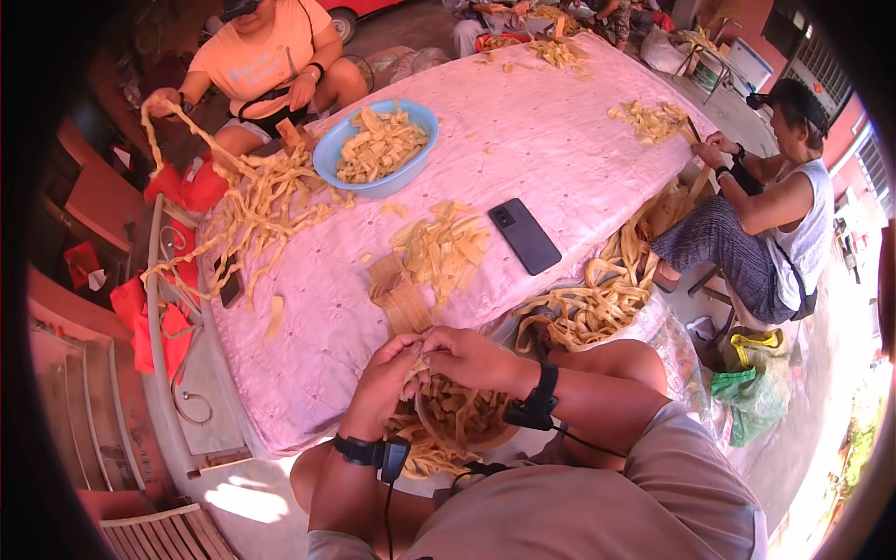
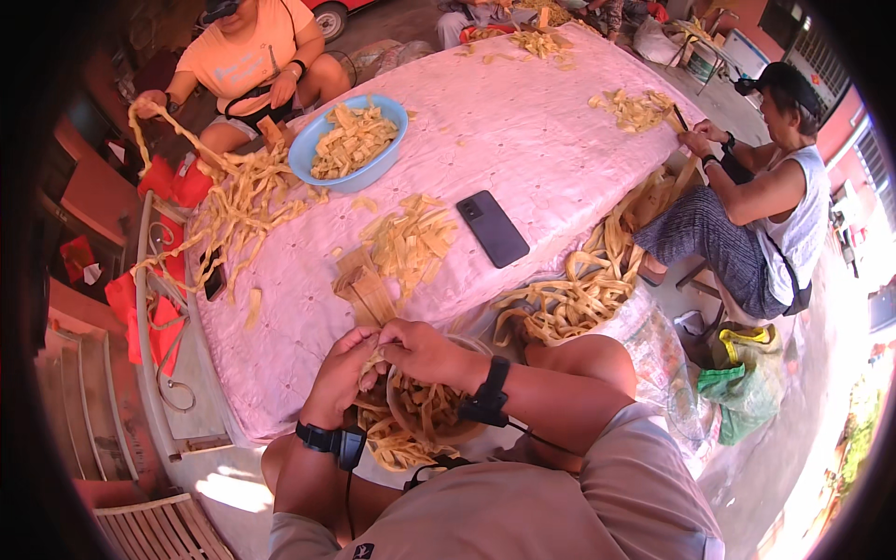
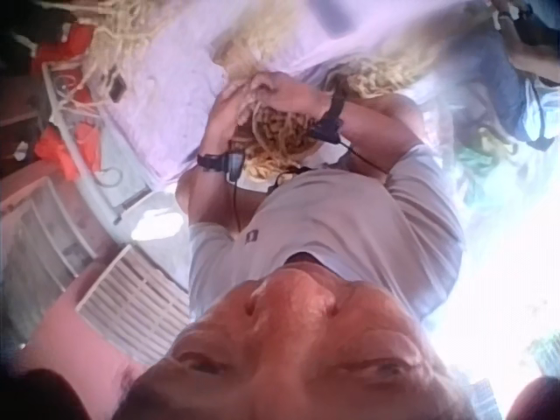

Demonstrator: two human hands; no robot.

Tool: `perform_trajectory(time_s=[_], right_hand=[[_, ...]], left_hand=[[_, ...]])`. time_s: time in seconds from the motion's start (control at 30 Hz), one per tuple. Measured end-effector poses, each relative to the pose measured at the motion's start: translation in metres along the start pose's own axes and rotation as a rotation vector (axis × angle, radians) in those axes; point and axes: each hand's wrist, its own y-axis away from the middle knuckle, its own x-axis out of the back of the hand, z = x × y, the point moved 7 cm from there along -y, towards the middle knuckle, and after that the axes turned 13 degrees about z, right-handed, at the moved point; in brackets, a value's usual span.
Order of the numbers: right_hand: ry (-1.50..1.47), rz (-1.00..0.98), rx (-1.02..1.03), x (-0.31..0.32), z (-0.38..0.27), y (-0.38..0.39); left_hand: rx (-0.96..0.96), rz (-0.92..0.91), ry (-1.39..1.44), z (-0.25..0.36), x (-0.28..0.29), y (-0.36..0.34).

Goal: The person separates and prepares thin yellow strips of banana by hand, picking them from a wooden bowl and placing them onto a pile on a table.

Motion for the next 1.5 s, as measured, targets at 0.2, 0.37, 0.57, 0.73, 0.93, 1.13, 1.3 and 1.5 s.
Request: perform_trajectory(time_s=[0.2,0.37,0.57,0.73,0.93,1.13,1.3,1.5], right_hand=[[0.221,0.103,0.278,0.007,-0.029,0.005],[0.320,0.086,0.395,0.005,-0.042,0.006],[0.333,0.135,0.311,0.008,-0.037,0.001],[0.197,0.109,0.202,0.007,-0.018,-0.014],[0.043,0.116,0.008,0.015,-0.004,-0.028],[0.087,0.283,0.168,0.025,0.006,-0.041],[0.131,0.331,0.161,0.022,0.002,-0.048],[0.150,0.384,0.172,0.023,0.015,-0.059]], left_hand=[[-0.084,-0.016,0.108,0.003,0.003,0.000],[-0.149,0.062,0.084,0.006,0.016,-0.007],[-0.206,0.200,0.061,0.014,0.032,-0.013],[-0.244,0.248,-0.008,0.011,0.038,-0.024],[-0.259,0.306,0.070,0.010,0.040,-0.032],[-0.378,0.258,0.127,0.012,0.033,-0.041],[-0.425,0.336,0.133,0.010,0.038,-0.046],[-0.395,0.381,0.103,0.008,0.038,-0.050]])
